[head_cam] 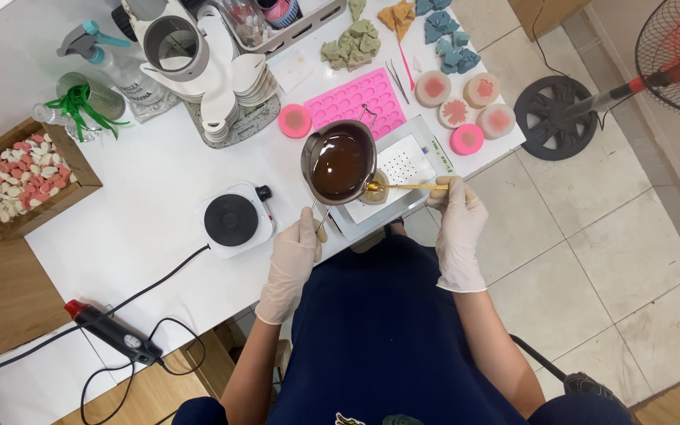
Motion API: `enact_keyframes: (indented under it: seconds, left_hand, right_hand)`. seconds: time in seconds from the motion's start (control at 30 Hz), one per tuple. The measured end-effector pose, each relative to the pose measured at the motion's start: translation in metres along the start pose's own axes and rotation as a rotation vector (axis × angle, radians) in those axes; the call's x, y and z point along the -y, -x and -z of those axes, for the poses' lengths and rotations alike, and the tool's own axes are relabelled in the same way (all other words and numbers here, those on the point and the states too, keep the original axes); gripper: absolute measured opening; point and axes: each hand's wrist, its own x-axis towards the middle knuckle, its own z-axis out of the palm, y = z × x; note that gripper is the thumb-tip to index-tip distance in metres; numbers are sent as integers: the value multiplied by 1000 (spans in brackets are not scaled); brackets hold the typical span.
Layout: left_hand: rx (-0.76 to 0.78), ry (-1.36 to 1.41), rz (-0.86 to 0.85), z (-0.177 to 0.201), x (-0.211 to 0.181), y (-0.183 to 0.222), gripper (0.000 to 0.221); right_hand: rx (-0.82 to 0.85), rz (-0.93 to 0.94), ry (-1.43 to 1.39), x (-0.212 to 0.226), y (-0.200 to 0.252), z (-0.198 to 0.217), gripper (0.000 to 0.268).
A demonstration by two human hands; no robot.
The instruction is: Pouring melted wax into a heart-shaped mold to make a candle.
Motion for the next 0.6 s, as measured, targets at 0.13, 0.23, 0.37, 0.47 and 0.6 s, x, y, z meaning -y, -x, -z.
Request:
enact_keyframes:
  seconds: [0.13, 0.23, 0.37, 0.47, 0.6]
  left_hand:
    - [3, -5, -6, 1, -2, 0, 67]
    - [1, -1, -4, 1, -3, 1, 67]
    - [-16, -11, -11, 1, 0, -1, 66]
    - [-1, -13, -5, 1, -1, 0, 66]
    - [-11, 10, 29, 1, -4, 2, 65]
  right_hand:
    - [0, 100, 74, 3, 6, 2, 33]
    - [8, 185, 158, 13, 16, -1, 32]
    - [45, 282, 223, 27, 32, -8, 28]
    - [82, 476, 358, 33, 44, -7, 21]
    - [185, 786, 555, 53, 53, -11, 13]
